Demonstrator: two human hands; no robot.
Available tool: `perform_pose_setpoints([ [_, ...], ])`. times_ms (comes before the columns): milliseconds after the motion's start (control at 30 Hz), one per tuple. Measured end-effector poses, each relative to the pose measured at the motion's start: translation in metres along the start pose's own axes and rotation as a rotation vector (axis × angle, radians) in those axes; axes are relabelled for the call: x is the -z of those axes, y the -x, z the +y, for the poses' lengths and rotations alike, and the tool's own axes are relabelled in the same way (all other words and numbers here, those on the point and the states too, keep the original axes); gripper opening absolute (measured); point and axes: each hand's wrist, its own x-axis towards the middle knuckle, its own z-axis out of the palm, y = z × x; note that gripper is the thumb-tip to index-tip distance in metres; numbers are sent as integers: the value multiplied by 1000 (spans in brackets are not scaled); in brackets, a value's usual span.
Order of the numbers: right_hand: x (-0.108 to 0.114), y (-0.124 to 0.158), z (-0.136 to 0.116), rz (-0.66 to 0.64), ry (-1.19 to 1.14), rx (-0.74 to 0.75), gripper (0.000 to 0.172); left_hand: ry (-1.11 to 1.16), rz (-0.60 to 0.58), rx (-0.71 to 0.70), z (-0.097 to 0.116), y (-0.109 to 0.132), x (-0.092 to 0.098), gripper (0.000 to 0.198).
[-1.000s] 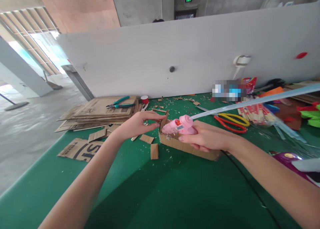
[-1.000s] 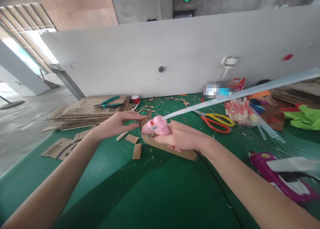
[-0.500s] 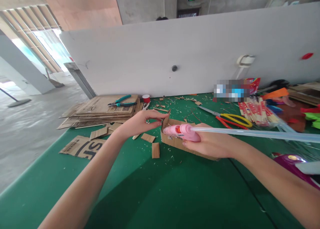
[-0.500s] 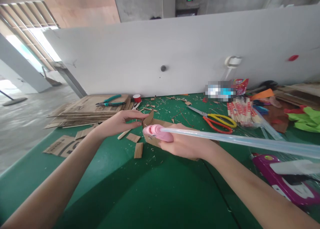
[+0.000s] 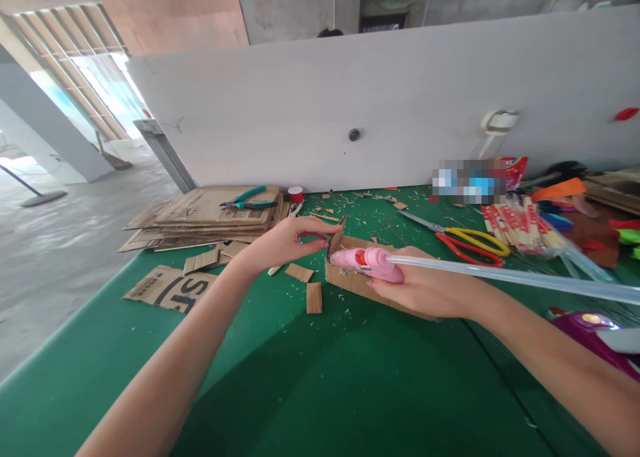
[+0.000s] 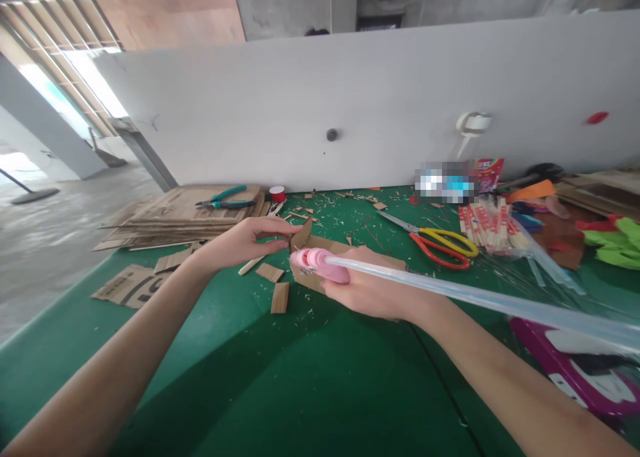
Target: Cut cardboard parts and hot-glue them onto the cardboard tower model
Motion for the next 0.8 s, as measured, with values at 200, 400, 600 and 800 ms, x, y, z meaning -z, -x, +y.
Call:
perform_pose_setpoints([
  [200, 1, 0, 1, -10, 9, -7, 48, -16, 3, 1, 1, 0, 1, 37],
  [400, 3, 1, 1, 12, -50, -22, 48, -4, -7, -11, -1, 0, 1, 37],
  [600, 2, 0, 2, -10, -117, -56, 32, -10, -10, 10, 2, 1, 1, 37],
  [800, 3, -3, 18, -58, -315, -358, 34, 8, -7, 2, 4, 0, 1, 36],
])
